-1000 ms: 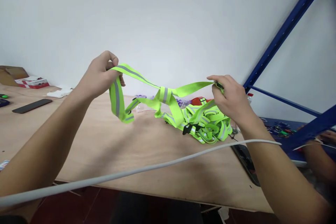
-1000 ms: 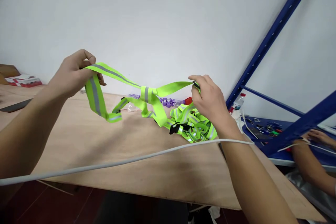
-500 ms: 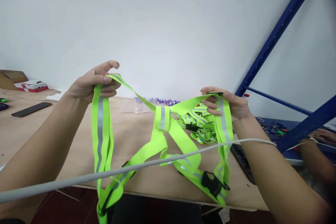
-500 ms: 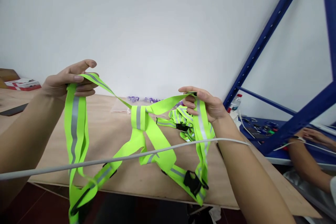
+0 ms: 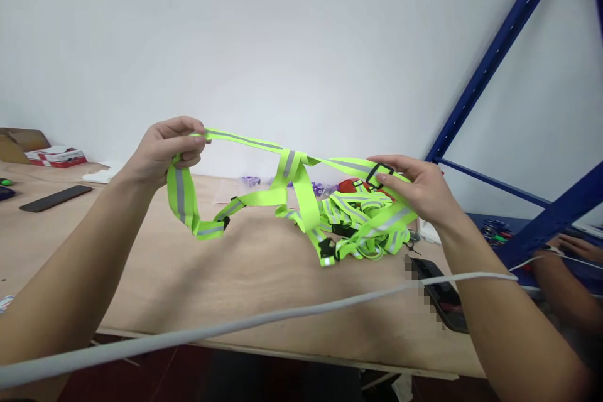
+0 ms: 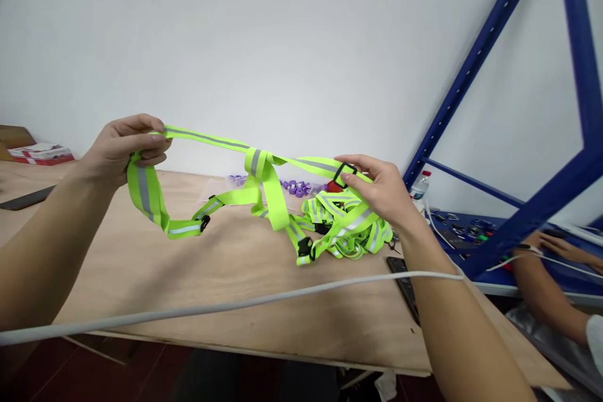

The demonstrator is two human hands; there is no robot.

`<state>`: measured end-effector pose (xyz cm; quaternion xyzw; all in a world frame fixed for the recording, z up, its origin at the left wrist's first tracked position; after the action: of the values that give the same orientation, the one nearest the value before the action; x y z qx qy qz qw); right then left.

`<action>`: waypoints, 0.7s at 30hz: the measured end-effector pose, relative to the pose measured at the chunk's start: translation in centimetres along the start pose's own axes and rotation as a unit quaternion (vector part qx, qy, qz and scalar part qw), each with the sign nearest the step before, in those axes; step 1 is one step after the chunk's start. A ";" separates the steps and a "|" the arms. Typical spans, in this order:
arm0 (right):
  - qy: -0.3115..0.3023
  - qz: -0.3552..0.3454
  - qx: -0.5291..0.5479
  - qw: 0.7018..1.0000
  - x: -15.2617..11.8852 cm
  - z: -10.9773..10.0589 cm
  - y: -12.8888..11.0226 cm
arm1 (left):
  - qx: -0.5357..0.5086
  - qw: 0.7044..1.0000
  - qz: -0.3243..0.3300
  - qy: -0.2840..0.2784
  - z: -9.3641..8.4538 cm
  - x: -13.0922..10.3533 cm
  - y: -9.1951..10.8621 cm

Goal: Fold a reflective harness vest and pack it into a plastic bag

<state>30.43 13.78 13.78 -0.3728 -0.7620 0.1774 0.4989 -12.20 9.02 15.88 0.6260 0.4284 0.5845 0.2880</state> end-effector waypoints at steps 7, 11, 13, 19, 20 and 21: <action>0.024 0.057 0.081 0.995 -0.8 -0.9 1.6 | 0.236 0.971 0.043 0.009 -0.2 -0.7 -0.8; -0.052 0.136 0.257 0.955 -1.3 0.2 0.6 | 0.326 0.944 0.053 0.003 0.8 -0.8 -1.9; -0.086 0.150 0.339 0.925 -1.6 1.4 -0.1 | 0.354 0.933 0.062 -0.023 1.8 -0.9 -3.1; -0.103 0.145 0.489 0.854 -2.4 5.1 -1.7 | 0.439 0.892 0.053 -0.096 7.1 -2.3 -7.2; -0.095 0.143 0.498 0.850 -2.4 5.6 -1.8 | 0.442 0.893 0.051 -0.075 8.1 -2.8 -7.5; -0.088 0.141 0.504 0.848 -2.5 6.0 -2.0 | 0.432 0.899 0.062 -0.047 9.2 -3.4 -7.4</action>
<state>24.82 11.25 10.86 -0.1569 -0.5477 0.6376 0.5185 -4.51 10.78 6.41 0.7411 0.5850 0.3285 -0.0272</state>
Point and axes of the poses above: each hand's wrist, its own x-axis towards the middle knuckle, its own z-axis out of the palm, y = z × x, the point moved 2 cm from there along x, towards the middle knuckle, and after that the axes turned 2 degrees about -z, right-handed, at the moved point
